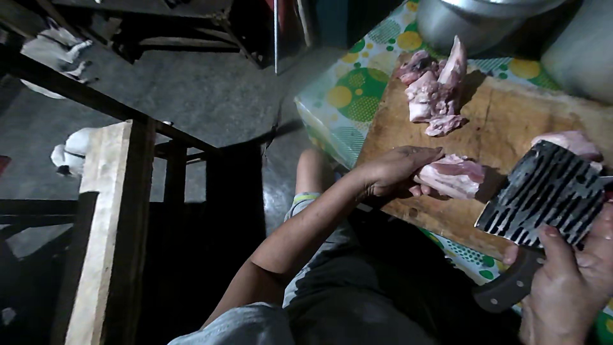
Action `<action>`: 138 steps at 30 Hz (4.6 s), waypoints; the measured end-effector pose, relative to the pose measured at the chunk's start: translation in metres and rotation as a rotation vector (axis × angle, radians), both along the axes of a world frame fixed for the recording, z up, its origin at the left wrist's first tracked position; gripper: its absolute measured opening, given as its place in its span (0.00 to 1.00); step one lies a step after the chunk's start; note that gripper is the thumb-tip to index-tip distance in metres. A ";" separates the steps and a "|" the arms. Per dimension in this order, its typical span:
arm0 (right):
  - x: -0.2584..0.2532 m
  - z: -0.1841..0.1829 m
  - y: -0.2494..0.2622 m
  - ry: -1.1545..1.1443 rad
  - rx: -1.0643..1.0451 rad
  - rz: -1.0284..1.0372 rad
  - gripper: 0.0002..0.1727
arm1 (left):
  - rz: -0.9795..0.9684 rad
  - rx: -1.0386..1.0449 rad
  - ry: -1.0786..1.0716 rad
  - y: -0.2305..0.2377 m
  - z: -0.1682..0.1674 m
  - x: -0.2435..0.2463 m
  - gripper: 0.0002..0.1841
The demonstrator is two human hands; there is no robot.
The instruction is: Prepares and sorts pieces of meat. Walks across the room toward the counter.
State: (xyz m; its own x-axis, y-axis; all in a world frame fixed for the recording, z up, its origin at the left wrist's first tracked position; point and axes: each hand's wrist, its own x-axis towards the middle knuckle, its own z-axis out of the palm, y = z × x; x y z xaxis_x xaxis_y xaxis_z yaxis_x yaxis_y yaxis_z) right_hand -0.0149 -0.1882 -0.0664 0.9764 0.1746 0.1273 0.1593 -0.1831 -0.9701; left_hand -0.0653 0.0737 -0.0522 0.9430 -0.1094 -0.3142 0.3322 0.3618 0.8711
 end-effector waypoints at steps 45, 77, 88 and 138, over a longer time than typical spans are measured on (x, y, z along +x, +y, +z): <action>0.011 -0.024 -0.040 0.085 0.562 -0.062 0.33 | 0.090 1.043 -0.188 -0.033 0.006 -0.002 0.30; 0.001 -0.012 -0.021 -0.014 0.433 -0.093 0.38 | 0.211 0.490 -0.494 -0.038 0.038 0.105 0.22; 0.006 -0.030 -0.012 -0.254 0.250 0.017 0.31 | -0.169 1.285 -0.719 -0.088 0.111 0.181 0.19; -0.009 -0.032 -0.016 -0.168 0.017 -0.020 0.23 | -0.509 0.885 -0.268 -0.271 0.170 0.254 0.19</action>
